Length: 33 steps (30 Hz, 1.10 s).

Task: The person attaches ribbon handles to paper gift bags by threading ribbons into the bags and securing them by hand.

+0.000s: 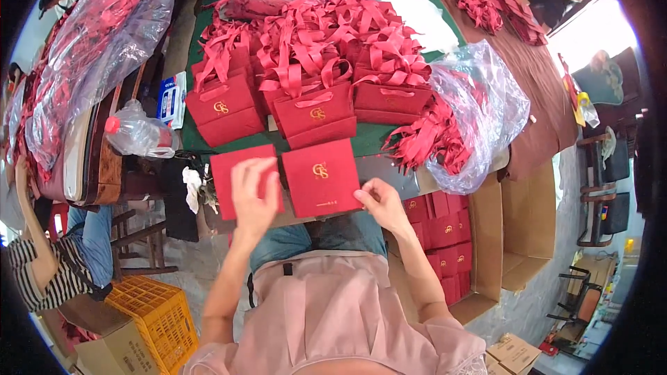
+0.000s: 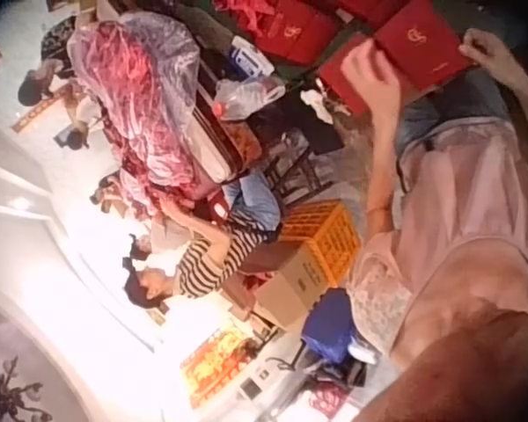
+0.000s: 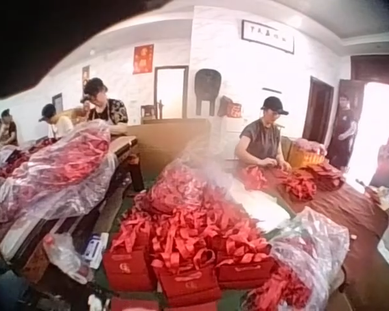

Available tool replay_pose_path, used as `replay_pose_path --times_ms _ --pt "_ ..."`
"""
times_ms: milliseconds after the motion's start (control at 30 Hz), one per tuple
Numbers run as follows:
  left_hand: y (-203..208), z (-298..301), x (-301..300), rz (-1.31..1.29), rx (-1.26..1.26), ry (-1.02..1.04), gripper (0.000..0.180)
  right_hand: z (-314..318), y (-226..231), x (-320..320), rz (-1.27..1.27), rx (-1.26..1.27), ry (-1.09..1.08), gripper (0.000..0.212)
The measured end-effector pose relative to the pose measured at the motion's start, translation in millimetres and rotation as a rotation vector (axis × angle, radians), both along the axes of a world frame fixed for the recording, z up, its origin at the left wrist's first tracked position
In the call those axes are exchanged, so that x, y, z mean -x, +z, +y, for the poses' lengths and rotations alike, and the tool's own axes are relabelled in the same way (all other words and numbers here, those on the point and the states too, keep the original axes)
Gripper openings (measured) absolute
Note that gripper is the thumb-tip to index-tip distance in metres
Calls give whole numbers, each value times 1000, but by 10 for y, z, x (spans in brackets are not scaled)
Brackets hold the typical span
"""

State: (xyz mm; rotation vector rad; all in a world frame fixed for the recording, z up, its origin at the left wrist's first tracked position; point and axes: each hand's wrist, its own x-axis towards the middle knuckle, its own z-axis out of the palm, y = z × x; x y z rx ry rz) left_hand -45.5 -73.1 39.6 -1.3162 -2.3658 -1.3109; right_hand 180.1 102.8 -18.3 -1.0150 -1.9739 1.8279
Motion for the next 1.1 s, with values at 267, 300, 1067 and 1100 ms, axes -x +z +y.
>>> replay_pose_path --times_ms 267,300,1067,1100 --pt "-282 206 -501 -71 132 -274 33 71 357 24 -101 -626 -156 11" --pt "-294 218 -513 -91 160 -278 34 169 350 64 -105 -776 -176 10" --pt "-502 664 -536 104 457 -210 65 -212 343 371 31 -1066 110 16" --pt "-495 665 -531 102 458 -213 65 -264 341 381 39 -1091 114 17"
